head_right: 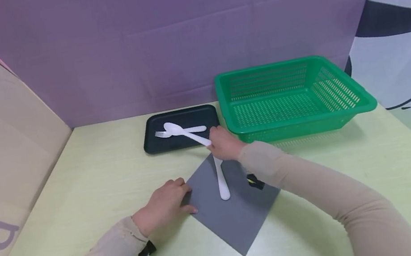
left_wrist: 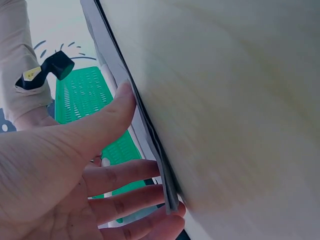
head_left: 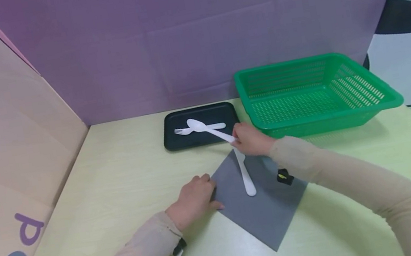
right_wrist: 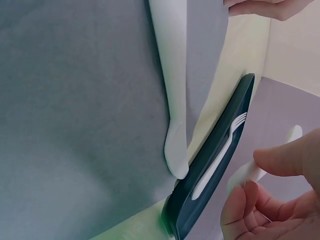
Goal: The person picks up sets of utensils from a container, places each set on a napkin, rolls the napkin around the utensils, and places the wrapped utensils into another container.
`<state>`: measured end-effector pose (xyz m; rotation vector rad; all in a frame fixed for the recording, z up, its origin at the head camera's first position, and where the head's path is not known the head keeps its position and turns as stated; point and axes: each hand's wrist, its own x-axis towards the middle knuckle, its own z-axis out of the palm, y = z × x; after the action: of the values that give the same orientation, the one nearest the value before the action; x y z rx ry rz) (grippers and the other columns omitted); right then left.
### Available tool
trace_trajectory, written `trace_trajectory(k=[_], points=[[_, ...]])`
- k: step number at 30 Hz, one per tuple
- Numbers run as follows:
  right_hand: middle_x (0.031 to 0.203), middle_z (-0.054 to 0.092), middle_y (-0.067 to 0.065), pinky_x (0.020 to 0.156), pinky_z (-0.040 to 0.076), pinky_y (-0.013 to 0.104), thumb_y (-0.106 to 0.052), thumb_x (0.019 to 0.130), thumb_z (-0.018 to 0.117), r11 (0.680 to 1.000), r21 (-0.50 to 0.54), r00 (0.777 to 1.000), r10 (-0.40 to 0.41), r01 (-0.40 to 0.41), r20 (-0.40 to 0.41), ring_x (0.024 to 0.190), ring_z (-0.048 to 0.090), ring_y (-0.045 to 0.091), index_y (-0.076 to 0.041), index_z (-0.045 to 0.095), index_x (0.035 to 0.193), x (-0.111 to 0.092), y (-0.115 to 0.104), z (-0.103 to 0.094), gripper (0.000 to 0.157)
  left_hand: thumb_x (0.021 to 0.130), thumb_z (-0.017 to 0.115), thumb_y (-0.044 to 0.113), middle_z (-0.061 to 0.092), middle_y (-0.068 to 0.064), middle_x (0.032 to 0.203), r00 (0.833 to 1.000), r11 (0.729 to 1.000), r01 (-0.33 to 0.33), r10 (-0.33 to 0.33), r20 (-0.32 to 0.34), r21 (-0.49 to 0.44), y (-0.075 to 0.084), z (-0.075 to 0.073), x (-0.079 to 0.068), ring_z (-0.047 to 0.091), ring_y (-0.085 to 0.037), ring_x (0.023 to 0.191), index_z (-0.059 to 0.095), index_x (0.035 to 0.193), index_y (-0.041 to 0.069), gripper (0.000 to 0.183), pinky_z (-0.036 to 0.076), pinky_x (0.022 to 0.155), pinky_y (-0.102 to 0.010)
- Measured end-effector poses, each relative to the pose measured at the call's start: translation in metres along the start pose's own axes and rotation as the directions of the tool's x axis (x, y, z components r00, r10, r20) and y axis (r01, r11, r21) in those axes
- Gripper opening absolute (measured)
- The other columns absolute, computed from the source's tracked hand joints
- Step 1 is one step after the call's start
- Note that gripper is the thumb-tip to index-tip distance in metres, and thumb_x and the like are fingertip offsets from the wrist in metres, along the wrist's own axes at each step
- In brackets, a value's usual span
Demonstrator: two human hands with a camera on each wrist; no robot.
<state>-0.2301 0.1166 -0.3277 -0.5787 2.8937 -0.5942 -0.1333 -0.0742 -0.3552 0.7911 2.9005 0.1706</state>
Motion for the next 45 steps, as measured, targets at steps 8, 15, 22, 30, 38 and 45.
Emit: trace_trajectory(k=[8,15,22,30,38,45], points=[[0.085,0.057,0.017,0.06,0.046,0.027,-0.012,0.09,0.058,0.999,0.027,1.0,-0.017,0.017,-0.003,0.074,0.053,0.022,0.006,0.056,0.094,-0.01,-0.001,-0.004,0.018,0.073,0.075,0.043,0.058,-0.004,0.084,1.0,1.0,-0.002,0.002,-0.004,-0.001,-0.001,0.001,-0.001,0.051,-0.017,0.073,0.065,0.093,0.005,0.044,0.046,0.06,-0.028],[0.079,0.058,0.014,0.059,0.046,0.026,-0.013,0.087,0.061,0.999,0.032,1.0,-0.019,0.019,-0.003,0.07,0.053,0.021,0.005,0.057,0.089,-0.018,0.004,-0.004,0.018,0.073,0.074,0.044,0.058,-0.004,0.085,1.0,1.0,0.003,-0.003,0.007,0.007,-0.001,0.0,0.0,0.051,-0.016,0.073,0.065,0.093,0.006,0.044,0.046,0.061,-0.027],[0.075,0.056,0.01,0.055,0.042,0.023,-0.016,0.086,0.06,0.999,0.036,0.999,0.019,-0.02,0.049,0.066,0.051,0.017,0.002,0.053,0.091,-0.024,0.01,-0.002,0.02,0.072,0.075,0.044,0.058,-0.004,0.086,1.0,1.0,0.007,-0.007,0.003,0.004,-0.001,0.001,-0.001,0.051,-0.018,0.075,0.065,0.091,0.006,0.043,0.048,0.062,-0.029],[0.078,0.058,0.011,0.053,0.048,0.023,-0.017,0.088,0.06,0.979,0.136,0.974,0.125,-0.152,0.187,0.06,0.06,0.015,0.0,0.049,0.096,-0.03,0.01,-0.004,0.021,0.072,0.075,0.044,0.058,-0.004,0.088,1.0,1.0,0.015,-0.015,0.011,-0.012,-0.002,0.001,-0.001,0.052,-0.018,0.076,0.065,0.091,0.006,0.043,0.048,0.063,-0.031],[0.08,0.061,0.013,0.056,0.054,0.026,-0.014,0.086,0.058,0.952,0.218,0.957,0.161,-0.216,0.241,0.059,0.062,0.015,0.001,0.048,0.1,-0.035,0.013,-0.003,0.023,0.072,0.074,0.044,0.058,-0.004,0.088,1.0,1.0,0.016,-0.016,0.018,-0.013,-0.001,0.001,0.0,0.052,-0.018,0.077,0.064,0.091,0.006,0.044,0.048,0.063,-0.031],[0.084,0.061,0.016,0.055,0.055,0.027,-0.011,0.087,0.058,0.931,0.265,0.947,0.18,-0.251,0.265,0.059,0.063,0.016,0.002,0.045,0.105,-0.037,0.013,0.001,0.026,0.073,0.074,0.044,0.057,-0.004,0.087,1.0,1.0,0.013,-0.013,0.014,-0.008,-0.001,0.001,0.0,0.051,-0.018,0.076,0.065,0.092,0.006,0.044,0.048,0.063,-0.031]])
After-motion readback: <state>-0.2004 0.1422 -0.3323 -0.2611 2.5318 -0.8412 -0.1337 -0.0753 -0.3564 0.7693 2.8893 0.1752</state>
